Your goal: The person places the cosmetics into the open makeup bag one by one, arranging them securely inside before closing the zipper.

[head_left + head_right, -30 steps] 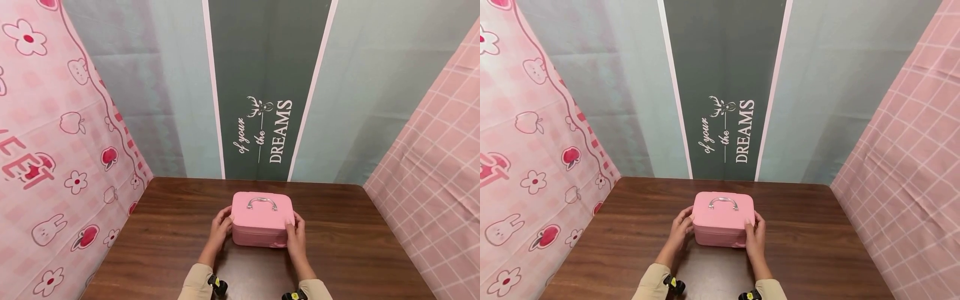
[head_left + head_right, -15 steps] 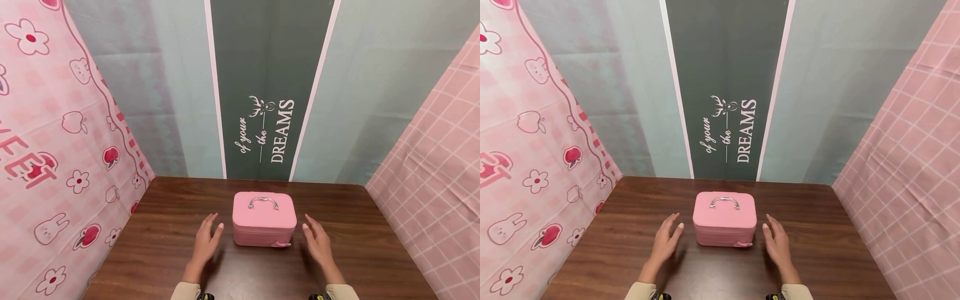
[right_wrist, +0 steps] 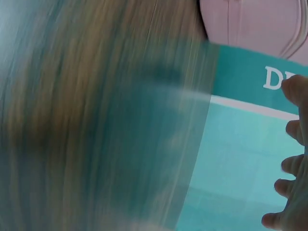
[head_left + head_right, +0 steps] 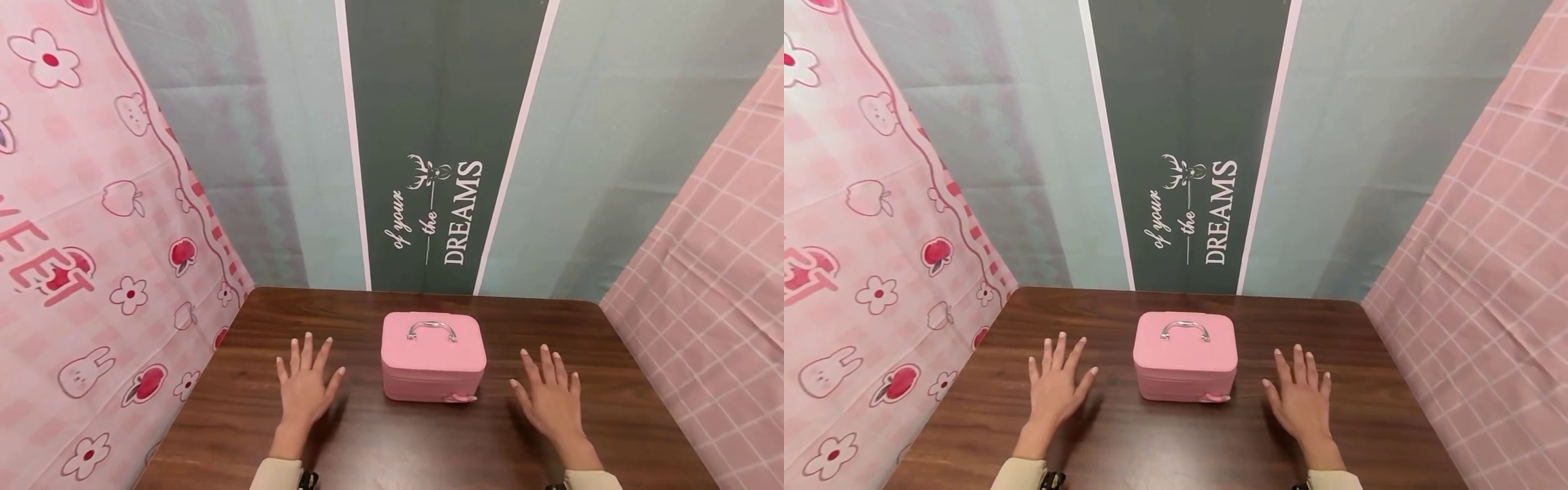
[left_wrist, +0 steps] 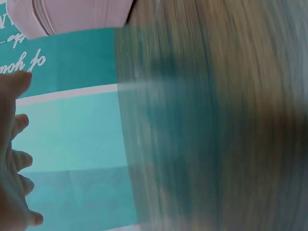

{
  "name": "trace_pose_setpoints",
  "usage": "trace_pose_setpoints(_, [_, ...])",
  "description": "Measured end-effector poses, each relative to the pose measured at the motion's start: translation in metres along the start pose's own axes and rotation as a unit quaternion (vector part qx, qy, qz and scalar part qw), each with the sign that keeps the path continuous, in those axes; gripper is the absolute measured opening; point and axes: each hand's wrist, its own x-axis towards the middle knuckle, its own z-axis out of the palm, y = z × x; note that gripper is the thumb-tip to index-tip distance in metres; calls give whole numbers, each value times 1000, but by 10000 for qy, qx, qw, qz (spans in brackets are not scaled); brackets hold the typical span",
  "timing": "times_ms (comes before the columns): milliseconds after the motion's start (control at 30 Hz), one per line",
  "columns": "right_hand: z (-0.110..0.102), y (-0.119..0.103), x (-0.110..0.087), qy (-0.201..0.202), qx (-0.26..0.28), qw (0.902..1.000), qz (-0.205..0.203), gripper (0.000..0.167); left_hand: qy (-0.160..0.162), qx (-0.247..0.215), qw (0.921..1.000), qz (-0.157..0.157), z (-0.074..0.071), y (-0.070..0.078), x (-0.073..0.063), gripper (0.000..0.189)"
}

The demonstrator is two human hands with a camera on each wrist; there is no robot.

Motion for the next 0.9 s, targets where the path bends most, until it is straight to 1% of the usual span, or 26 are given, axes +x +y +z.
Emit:
trace_pose_setpoints(133, [-6,10,2,-579,8,9980,243,65,-417,154,9989,-147,-11,-9,2,67])
trace_pose_setpoints(200, [-10,13,3,-730,37,9967,349,65,-587,206,9979,-174,-17,-13,3,68])
trace_pose_setpoints(300, [-15,17,4,-814,75,9956,464,65,-736,205,9969,-205,-23,-17,4,69])
trace_pose_setpoints(400, [-19,20,4,-859,114,9948,544,65,-716,153,9971,-210,-26,-19,5,69])
trace_pose_setpoints(533, [-22,24,3,-917,87,9942,556,65,-678,100,9974,-234,-25,-19,4,67])
trace_pose_setpoints(700, [-22,24,2,-994,84,9936,535,65,-745,70,9967,-305,-23,-19,2,66])
trace_pose_setpoints(900, [-22,22,5,-931,74,9943,508,65,-776,60,9965,-298,-22,-18,4,65])
